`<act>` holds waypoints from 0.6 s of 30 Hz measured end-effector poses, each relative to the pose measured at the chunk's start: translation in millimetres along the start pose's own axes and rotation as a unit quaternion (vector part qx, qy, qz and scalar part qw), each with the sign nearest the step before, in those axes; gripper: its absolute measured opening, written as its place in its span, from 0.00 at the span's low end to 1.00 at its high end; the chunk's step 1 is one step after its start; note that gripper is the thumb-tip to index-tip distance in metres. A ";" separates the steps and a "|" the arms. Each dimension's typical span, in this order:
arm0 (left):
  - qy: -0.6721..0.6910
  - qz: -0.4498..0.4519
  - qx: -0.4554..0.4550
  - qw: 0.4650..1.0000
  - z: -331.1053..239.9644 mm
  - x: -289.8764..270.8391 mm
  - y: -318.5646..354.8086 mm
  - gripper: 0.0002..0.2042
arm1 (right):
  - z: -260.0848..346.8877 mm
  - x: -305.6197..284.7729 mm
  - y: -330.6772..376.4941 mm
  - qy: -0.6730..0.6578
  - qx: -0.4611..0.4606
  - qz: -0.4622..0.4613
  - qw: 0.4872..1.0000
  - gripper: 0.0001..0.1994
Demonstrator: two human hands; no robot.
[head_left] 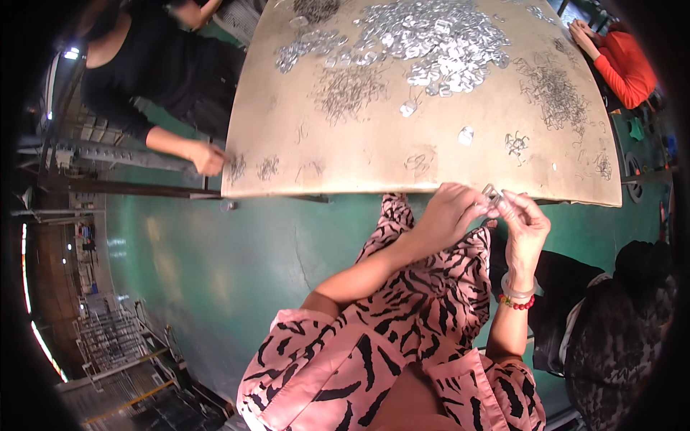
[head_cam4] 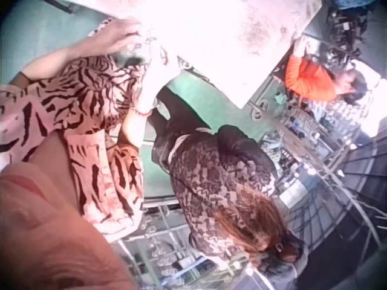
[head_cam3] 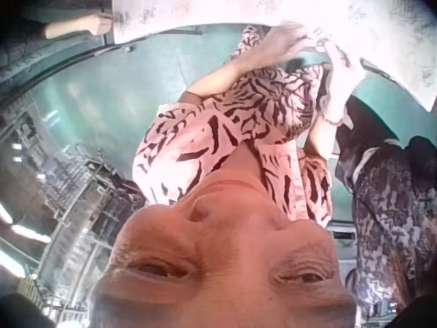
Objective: The person picks up metal clips and attaches them to a long wire hanger, then hangs the completed assembly on a rack.
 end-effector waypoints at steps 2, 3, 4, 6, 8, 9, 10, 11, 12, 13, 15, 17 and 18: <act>-0.026 0.002 0.007 1.000 8.7 5.5 6.8 0.05 | -8.0 -6.5 0.7 -0.035 0.043 -0.028 0.998 0.08; -0.042 0.003 0.005 0.999 12.9 7.1 11.5 0.06 | -12.4 -7.3 2.0 -0.063 0.059 -0.046 0.995 0.08; -0.043 0.008 0.011 0.999 16.3 10.4 18.8 0.06 | -14.5 -3.8 4.3 -0.073 0.053 -0.054 0.994 0.07; -0.021 0.008 -0.028 0.999 26.2 14.0 25.6 0.08 | -19.4 1.5 9.3 -0.110 0.067 -0.058 0.990 0.06; -0.002 -0.030 -0.028 0.999 35.3 2.4 11.0 0.09 | -19.7 6.6 12.3 -0.136 0.085 -0.091 0.983 0.06; 0.014 -0.070 -0.036 0.997 40.2 -6.7 3.1 0.10 | -19.8 5.4 13.4 -0.146 0.076 -0.098 0.981 0.05; 0.000 -0.098 -0.057 0.994 59.9 -18.3 -10.1 0.10 | -17.9 4.8 12.9 -0.138 0.075 -0.094 0.983 0.05; -0.015 -0.125 -0.079 0.989 82.1 -34.5 -30.0 0.10 | -14.8 4.9 12.9 -0.132 0.074 -0.091 0.984 0.05; -0.086 -0.111 -0.125 0.982 96.9 -50.6 -55.4 0.09 | -13.4 4.2 12.7 -0.129 0.070 -0.095 0.985 0.05; -0.156 -0.099 -0.165 0.969 108.0 -66.8 -80.4 0.09 | -11.4 4.4 11.6 -0.127 0.084 -0.087 0.984 0.05; -0.341 -0.082 -0.122 0.929 149.7 -80.5 -108.0 0.09 | -5.6 7.1 7.5 -0.122 0.087 -0.062 0.987 0.05; -0.406 -0.045 -0.111 0.906 182.0 -77.0 -112.5 0.08 | -4.6 7.3 3.7 -0.129 0.087 -0.040 0.987 0.05; -0.428 -0.040 -0.107 0.896 197.0 -73.0 -110.6 0.07 | -4.9 9.3 1.5 -0.127 0.086 -0.041 0.987 0.05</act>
Point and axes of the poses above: each hand's wrist, its own y-axis away from the middle knuckle, its own x-axis out of the palm, z = x × y, the point moved 2 cm from there along -y, towards the middle knuckle, and after that the axes turned 4 degrees about z, right-handed, at the moved point
